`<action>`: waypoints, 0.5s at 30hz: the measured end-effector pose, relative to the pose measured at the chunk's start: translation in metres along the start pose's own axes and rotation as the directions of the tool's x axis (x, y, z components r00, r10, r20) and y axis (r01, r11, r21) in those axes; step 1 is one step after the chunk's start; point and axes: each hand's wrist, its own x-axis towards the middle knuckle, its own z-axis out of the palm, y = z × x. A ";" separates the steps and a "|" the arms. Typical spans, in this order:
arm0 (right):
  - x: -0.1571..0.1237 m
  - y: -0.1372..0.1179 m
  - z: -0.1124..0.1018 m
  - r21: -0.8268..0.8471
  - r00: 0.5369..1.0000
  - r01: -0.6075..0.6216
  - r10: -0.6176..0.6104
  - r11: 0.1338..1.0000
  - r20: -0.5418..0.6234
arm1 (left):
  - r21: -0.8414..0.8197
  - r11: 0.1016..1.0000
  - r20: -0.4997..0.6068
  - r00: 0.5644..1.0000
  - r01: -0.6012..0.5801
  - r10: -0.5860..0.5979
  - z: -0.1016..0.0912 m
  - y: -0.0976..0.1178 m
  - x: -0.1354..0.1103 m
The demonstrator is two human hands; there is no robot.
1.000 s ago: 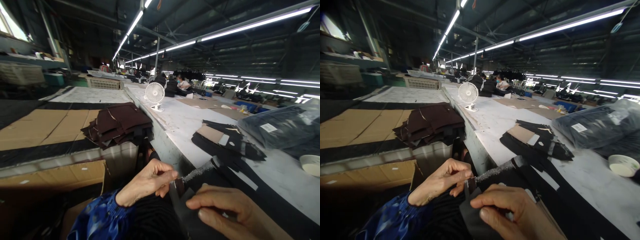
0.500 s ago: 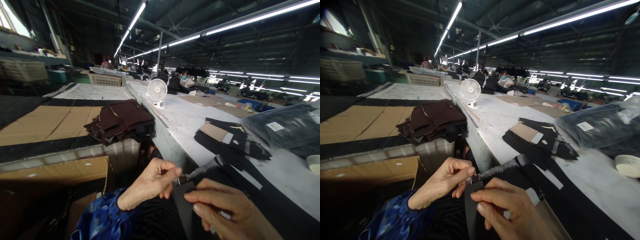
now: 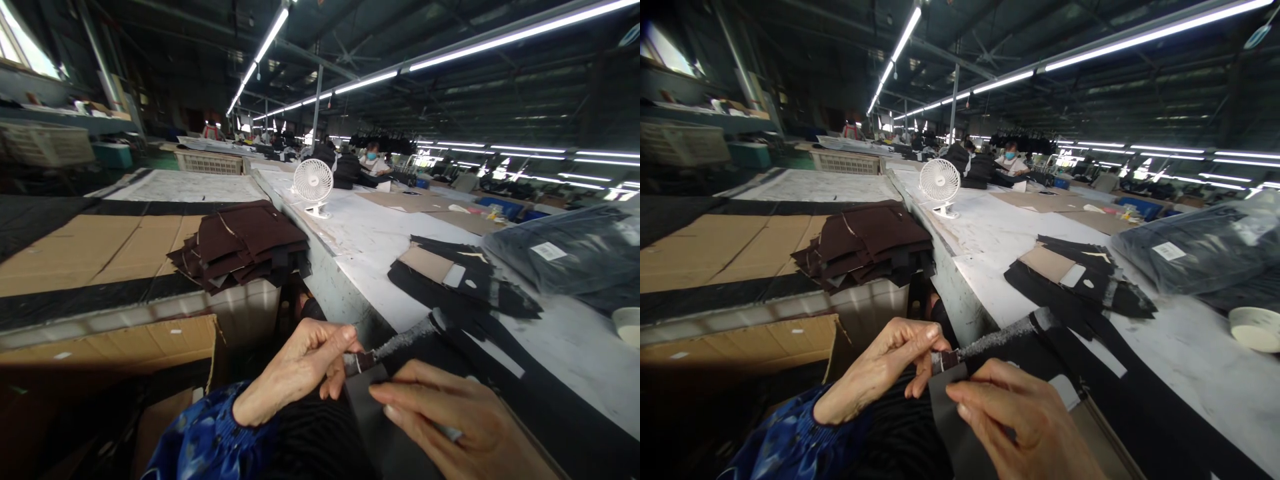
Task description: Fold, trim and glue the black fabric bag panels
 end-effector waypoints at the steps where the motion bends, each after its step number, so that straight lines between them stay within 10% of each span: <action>1: -0.001 0.000 0.000 0.008 1.000 -0.015 0.015 1.000 0.013 | 0.000 1.000 -0.002 1.000 -0.001 0.001 0.000 0.000 0.000; 15: 0.000 0.007 0.011 0.129 0.992 -0.078 0.089 0.989 -0.086 | -0.012 1.000 -0.009 1.000 -0.004 0.004 -0.001 0.000 -0.003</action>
